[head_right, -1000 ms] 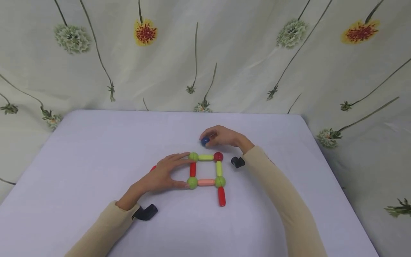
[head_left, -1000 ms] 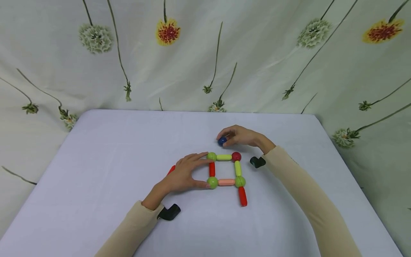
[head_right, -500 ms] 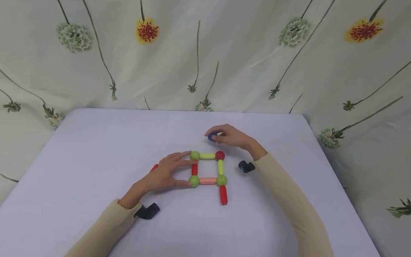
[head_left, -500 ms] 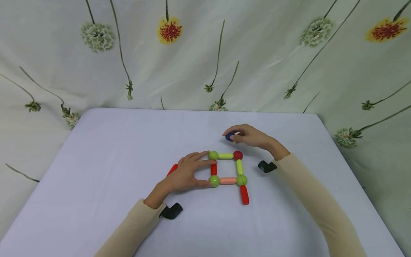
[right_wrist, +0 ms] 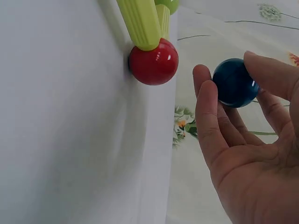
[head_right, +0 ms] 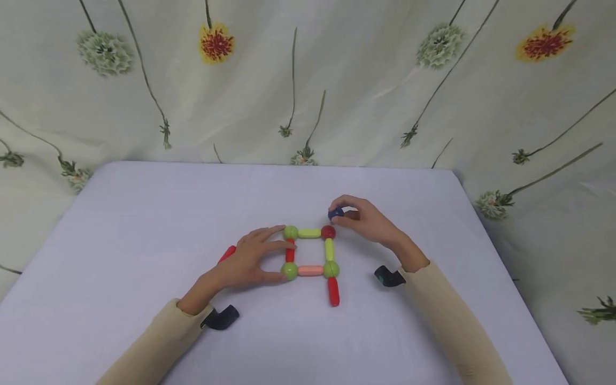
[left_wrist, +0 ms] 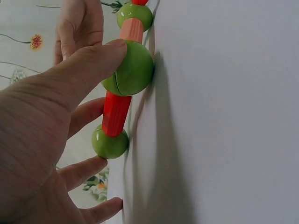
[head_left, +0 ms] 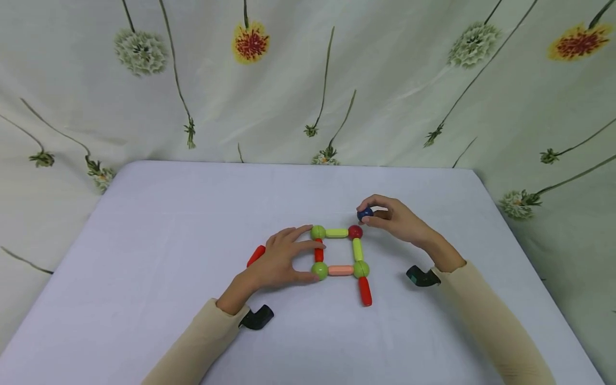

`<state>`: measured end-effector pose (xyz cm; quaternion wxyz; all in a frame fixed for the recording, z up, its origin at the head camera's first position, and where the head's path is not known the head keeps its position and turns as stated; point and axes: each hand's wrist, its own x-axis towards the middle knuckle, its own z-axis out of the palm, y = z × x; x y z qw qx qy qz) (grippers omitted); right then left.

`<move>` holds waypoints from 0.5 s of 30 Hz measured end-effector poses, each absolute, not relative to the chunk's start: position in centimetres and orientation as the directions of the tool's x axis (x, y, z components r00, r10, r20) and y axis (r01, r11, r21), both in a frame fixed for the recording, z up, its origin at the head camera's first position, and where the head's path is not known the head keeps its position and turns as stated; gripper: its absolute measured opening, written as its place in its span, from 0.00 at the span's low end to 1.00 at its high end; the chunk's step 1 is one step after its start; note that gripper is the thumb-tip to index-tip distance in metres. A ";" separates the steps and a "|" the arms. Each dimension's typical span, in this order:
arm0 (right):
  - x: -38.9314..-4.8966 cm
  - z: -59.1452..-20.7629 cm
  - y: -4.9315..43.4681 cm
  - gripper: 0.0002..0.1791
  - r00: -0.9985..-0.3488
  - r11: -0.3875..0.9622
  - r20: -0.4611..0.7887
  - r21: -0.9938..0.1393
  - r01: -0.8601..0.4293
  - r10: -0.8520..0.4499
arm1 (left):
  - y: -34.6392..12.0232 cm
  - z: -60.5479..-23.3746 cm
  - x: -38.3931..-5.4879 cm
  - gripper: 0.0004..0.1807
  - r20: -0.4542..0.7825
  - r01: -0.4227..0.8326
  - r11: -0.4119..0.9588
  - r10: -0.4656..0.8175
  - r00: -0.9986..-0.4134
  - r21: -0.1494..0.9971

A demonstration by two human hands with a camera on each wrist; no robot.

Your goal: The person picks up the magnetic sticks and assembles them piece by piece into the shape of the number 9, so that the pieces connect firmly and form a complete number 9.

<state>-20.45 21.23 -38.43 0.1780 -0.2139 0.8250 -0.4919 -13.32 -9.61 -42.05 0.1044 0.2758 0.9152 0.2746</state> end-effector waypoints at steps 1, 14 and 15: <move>-20.0 -38.4 21.4 0.17 -0.851 0.428 -0.085 -0.887 -0.171 -0.518 | -9.6 -42.1 -13.3 0.34 -0.035 0.445 0.698 0.557 -0.830 0.562; -15.0 -39.6 23.1 0.18 -0.836 0.483 -0.091 -0.848 -0.219 -0.540 | -9.9 -41.6 -13.9 0.33 -0.041 0.407 0.715 0.519 -0.854 0.569; -14.7 -39.7 23.2 0.17 -0.830 0.477 -0.092 -0.851 -0.222 -0.551 | -9.9 -41.6 -14.0 0.33 -0.048 0.403 0.718 0.518 -0.854 0.567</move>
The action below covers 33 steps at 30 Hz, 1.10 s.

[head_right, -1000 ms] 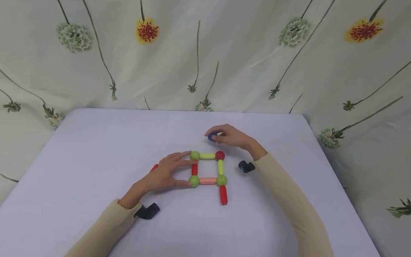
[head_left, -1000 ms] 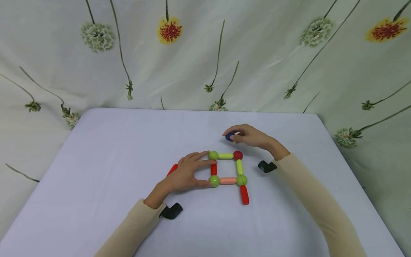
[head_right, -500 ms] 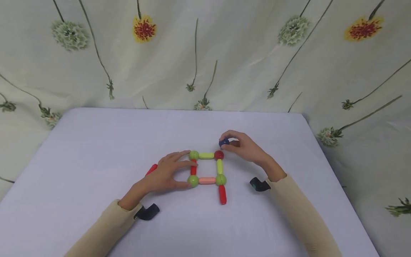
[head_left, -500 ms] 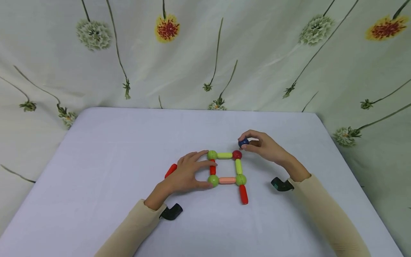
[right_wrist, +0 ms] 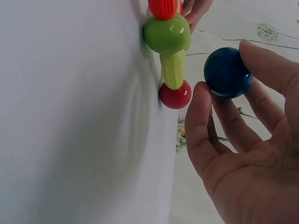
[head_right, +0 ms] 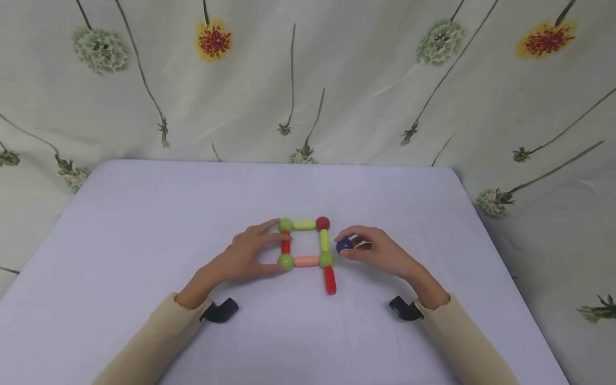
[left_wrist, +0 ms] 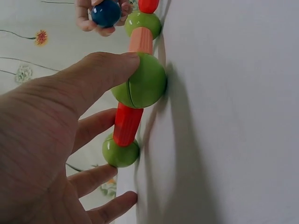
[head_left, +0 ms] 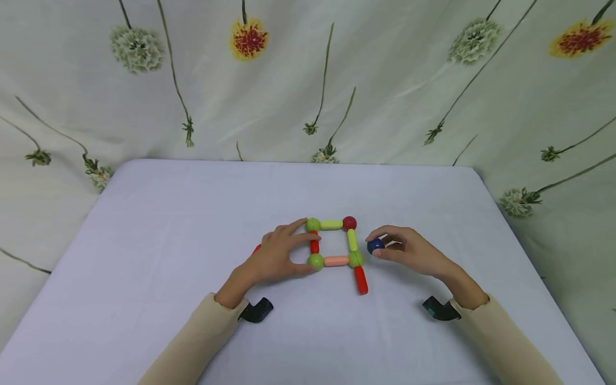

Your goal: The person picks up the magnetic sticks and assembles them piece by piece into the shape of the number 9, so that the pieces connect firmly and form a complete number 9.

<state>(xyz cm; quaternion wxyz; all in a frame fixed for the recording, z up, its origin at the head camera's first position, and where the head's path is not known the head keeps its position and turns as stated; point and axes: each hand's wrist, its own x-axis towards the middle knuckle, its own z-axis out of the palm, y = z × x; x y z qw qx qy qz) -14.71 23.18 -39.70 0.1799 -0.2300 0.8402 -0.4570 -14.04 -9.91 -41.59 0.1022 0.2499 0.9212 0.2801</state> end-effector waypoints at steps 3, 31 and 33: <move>-13.8 -40.0 23.3 0.16 -0.794 0.447 -0.095 -0.863 -0.235 -0.601 | -10.0 -41.5 -14.2 0.34 -0.071 0.386 0.728 0.510 -0.857 0.566; -10.8 -40.3 21.5 0.17 -0.676 0.490 -0.159 -0.806 -0.331 -0.719 | -10.2 -41.5 -14.6 0.34 -0.071 0.395 0.725 0.519 -0.852 0.565; -10.6 -40.4 21.4 0.17 -0.679 0.503 -0.179 -0.805 -0.314 -0.712 | -10.2 -41.5 -14.5 0.34 -0.075 0.395 0.727 0.521 -0.851 0.562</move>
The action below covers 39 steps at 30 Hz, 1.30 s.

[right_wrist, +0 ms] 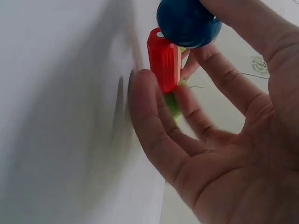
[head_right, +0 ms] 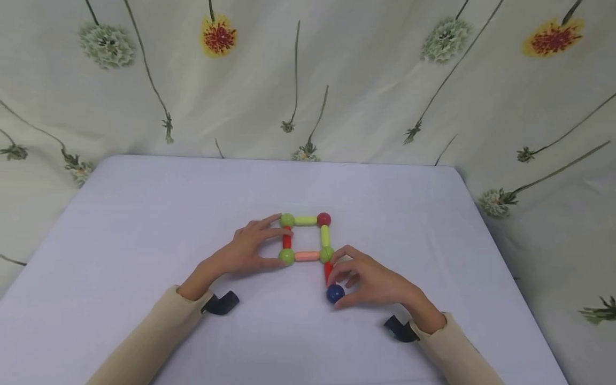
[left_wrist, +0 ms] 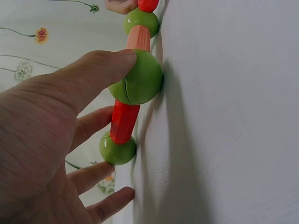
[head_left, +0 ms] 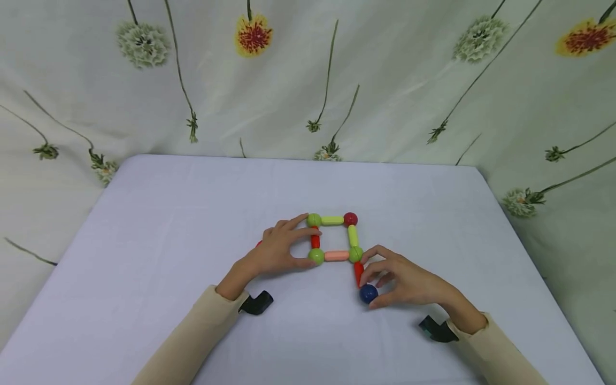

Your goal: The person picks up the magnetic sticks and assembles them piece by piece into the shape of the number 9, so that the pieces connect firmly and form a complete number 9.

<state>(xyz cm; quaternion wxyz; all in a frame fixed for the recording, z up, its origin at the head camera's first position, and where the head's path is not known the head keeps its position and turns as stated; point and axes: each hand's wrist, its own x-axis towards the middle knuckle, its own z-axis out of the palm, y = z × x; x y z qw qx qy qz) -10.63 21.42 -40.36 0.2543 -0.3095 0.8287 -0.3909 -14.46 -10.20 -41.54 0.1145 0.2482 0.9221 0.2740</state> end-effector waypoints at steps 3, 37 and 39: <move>-10.4 -40.4 21.3 0.17 -0.684 0.520 -0.205 -0.803 -0.291 -0.700 | -10.2 -41.6 -14.4 0.34 -0.081 0.393 0.732 0.518 -0.851 0.557; -9.9 -40.8 20.7 0.23 -0.647 0.588 -0.229 -0.693 -0.416 -0.727 | -10.2 -41.7 -14.6 0.34 -0.060 0.410 0.717 0.530 -0.846 0.563; -9.9 -40.8 20.7 0.23 -0.651 0.593 -0.231 -0.692 -0.413 -0.723 | -10.2 -41.7 -14.6 0.34 -0.058 0.410 0.716 0.530 -0.846 0.566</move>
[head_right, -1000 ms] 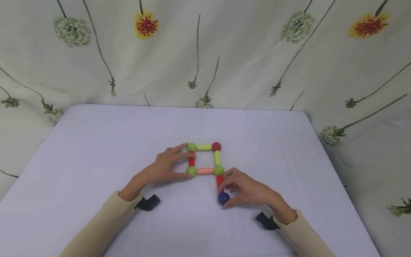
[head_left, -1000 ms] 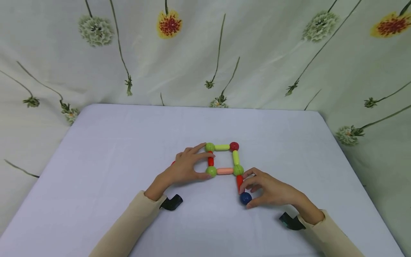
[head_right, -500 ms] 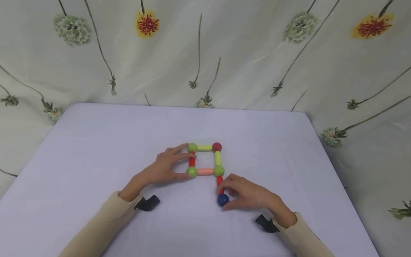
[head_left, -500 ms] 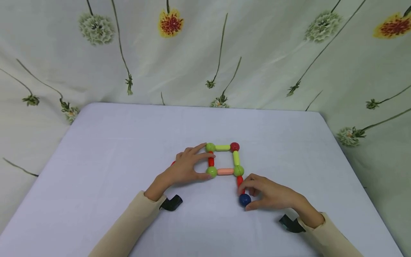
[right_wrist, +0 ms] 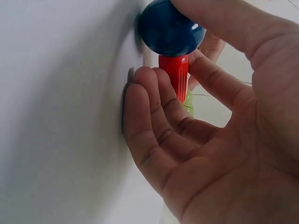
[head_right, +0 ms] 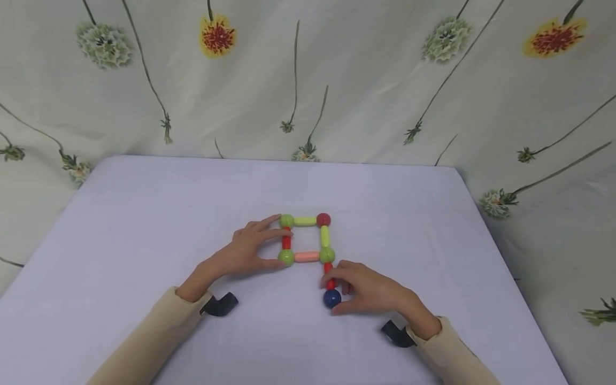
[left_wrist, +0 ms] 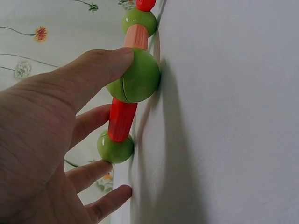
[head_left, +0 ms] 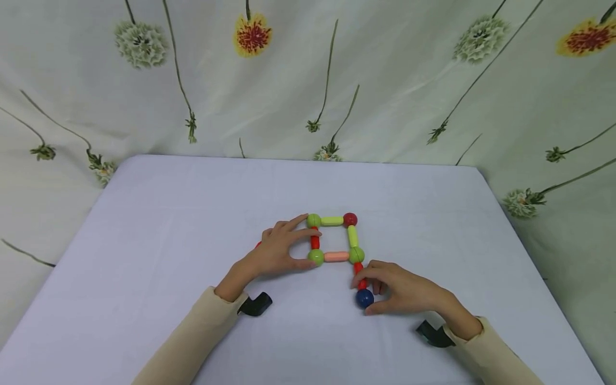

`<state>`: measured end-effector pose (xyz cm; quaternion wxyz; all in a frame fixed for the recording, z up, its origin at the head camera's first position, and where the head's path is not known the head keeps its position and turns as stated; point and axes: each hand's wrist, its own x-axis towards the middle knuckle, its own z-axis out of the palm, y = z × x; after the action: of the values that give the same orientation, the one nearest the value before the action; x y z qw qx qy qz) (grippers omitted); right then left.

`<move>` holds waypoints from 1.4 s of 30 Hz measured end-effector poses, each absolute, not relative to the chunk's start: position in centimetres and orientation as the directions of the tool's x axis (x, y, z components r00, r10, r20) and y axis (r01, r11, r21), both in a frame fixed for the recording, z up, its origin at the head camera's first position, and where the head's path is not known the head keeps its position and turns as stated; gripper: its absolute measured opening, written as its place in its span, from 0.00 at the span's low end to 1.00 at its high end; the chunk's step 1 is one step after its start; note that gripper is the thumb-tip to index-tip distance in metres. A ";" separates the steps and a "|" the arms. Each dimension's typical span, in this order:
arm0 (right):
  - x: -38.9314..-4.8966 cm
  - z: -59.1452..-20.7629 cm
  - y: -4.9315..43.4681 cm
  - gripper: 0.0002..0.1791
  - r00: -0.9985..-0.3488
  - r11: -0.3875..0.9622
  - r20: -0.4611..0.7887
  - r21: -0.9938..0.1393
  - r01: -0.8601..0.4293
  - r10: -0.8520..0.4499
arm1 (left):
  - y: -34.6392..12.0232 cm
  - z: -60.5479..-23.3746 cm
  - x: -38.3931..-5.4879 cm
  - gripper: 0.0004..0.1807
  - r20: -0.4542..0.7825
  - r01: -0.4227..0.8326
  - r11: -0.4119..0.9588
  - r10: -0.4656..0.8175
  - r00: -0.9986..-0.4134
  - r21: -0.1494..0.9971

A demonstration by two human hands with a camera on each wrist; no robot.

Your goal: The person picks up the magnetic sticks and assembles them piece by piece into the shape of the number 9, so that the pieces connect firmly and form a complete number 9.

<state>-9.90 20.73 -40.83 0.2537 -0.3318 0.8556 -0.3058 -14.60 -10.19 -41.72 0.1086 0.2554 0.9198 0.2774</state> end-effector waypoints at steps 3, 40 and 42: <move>-9.9 -40.9 20.7 0.23 -0.652 0.594 -0.236 -0.695 -0.406 -0.721 | -10.2 -41.6 -14.5 0.35 -0.064 0.406 0.716 0.531 -0.845 0.567; -14.5 -41.8 20.7 0.40 -0.720 0.566 -0.193 -0.760 -0.320 -0.667 | -10.9 -41.5 -14.7 0.37 -0.083 0.390 0.704 0.536 -0.840 0.593; -14.9 -41.9 20.7 0.40 -0.721 0.566 -0.200 -0.764 -0.309 -0.663 | -11.4 -41.0 -14.8 0.37 -0.092 0.387 0.702 0.539 -0.837 0.597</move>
<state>-14.93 20.70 -41.94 0.2409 -0.2854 0.8515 -0.3680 -14.77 -11.45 -41.03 0.1308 0.2536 0.9133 0.2906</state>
